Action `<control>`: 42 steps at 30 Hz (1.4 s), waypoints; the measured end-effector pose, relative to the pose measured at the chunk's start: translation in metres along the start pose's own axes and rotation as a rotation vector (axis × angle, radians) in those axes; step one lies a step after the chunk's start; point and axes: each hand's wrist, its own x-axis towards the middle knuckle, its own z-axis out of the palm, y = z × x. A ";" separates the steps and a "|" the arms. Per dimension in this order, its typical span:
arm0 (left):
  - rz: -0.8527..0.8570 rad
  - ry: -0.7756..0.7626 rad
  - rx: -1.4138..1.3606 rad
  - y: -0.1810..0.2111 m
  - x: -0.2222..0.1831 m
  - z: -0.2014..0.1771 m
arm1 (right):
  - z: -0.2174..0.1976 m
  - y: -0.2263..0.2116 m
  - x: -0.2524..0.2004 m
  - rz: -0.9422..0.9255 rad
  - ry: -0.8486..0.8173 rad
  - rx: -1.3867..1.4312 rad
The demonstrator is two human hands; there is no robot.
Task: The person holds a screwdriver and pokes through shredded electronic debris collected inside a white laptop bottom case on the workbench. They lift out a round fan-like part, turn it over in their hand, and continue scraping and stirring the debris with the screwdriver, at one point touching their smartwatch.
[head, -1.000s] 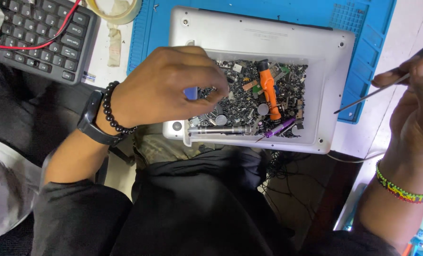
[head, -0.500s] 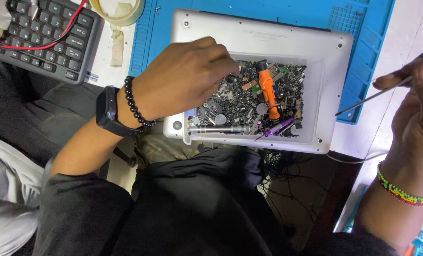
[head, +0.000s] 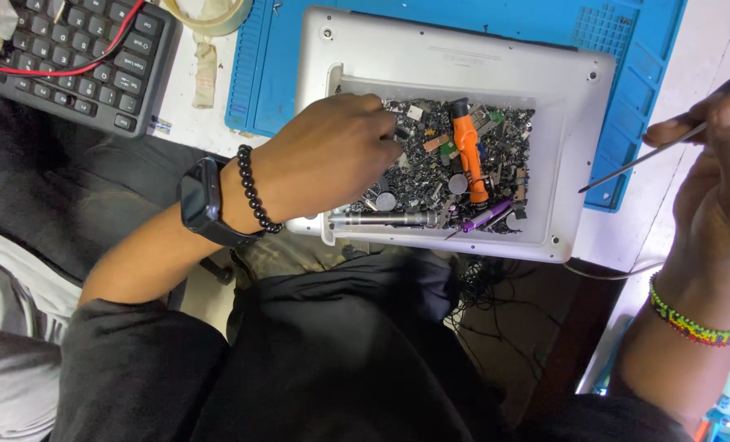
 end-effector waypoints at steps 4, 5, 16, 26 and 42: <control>-0.017 -0.049 0.023 0.000 0.000 -0.002 | -0.004 -0.002 -0.002 -0.019 -0.018 -0.026; -0.001 -0.061 -0.004 0.000 0.000 -0.004 | -0.009 0.005 -0.003 -0.038 -0.025 -0.010; -0.093 -0.142 0.012 -0.001 0.014 0.002 | -0.016 0.009 -0.005 0.009 0.003 0.069; -0.116 -0.151 0.065 0.001 0.017 0.008 | -0.008 -0.003 -0.010 -0.066 -0.019 -0.013; -0.093 0.288 -0.504 0.001 0.012 -0.046 | -0.010 -0.014 -0.012 -0.039 0.005 0.029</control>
